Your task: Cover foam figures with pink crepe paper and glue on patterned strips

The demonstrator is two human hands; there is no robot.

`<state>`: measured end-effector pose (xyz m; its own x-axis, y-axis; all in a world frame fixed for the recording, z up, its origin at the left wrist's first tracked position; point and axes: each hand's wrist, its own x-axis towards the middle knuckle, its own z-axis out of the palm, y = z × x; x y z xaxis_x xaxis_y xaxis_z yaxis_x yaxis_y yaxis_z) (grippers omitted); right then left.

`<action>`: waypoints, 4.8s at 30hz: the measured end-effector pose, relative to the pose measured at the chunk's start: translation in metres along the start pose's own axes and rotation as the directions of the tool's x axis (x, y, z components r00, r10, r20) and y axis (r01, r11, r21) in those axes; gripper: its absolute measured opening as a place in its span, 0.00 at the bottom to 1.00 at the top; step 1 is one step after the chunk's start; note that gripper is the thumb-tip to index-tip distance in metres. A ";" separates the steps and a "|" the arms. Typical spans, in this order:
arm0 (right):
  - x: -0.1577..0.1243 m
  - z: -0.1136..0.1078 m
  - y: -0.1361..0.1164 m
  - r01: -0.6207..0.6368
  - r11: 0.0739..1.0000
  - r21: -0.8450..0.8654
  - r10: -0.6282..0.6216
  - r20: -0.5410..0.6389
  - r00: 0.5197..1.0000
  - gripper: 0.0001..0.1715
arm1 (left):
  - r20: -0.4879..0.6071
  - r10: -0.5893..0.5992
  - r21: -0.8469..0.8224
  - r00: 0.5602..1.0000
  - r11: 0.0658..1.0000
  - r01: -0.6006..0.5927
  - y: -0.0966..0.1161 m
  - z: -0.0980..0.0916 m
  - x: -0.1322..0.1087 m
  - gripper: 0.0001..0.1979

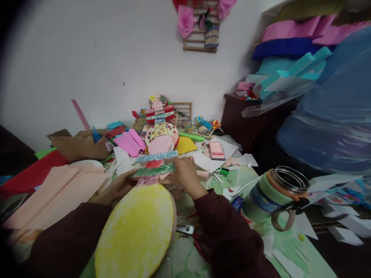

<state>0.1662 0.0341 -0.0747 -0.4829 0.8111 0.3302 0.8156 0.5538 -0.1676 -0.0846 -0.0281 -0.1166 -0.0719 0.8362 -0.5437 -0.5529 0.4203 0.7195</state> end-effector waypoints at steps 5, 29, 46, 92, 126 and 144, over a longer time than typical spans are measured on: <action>-0.008 0.014 0.000 -0.016 0.999 -0.028 0.017 0.049 0.999 0.17 | -0.110 0.202 0.553 0.973 0.826 -0.109 0.012 -0.012 -0.011 0.13; -0.006 0.032 0.010 0.115 0.991 0.062 -0.122 0.117 0.986 0.24 | 0.785 0.277 0.615 0.554 -0.462 -0.639 -0.016 0.064 0.001 0.20; -0.003 0.003 0.037 0.319 0.936 0.146 -0.343 0.186 0.921 0.04 | 0.750 0.294 0.645 0.592 -0.522 -0.558 -0.016 0.064 0.002 0.19; -0.003 0.026 0.032 0.058 0.956 0.287 -0.084 0.077 0.993 0.12 | 0.761 0.311 0.632 0.569 -0.552 -0.544 -0.016 0.069 0.006 0.17; -0.008 0.090 -0.007 -0.146 0.169 0.975 0.493 0.044 0.869 0.20 | 0.765 0.349 0.638 0.542 -0.524 -0.563 -0.020 0.064 0.013 0.16; 0.007 0.060 0.014 -0.027 0.421 0.907 -0.015 0.036 0.999 0.30 | 0.743 0.411 0.669 0.528 -0.455 -0.588 -0.021 0.066 0.008 0.19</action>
<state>0.1552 0.0587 -0.1307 -0.5066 0.8088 0.2987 0.0675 0.3826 -0.9215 -0.0188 -0.0070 -0.1081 0.3514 0.8761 0.3302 0.8491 -0.4468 0.2817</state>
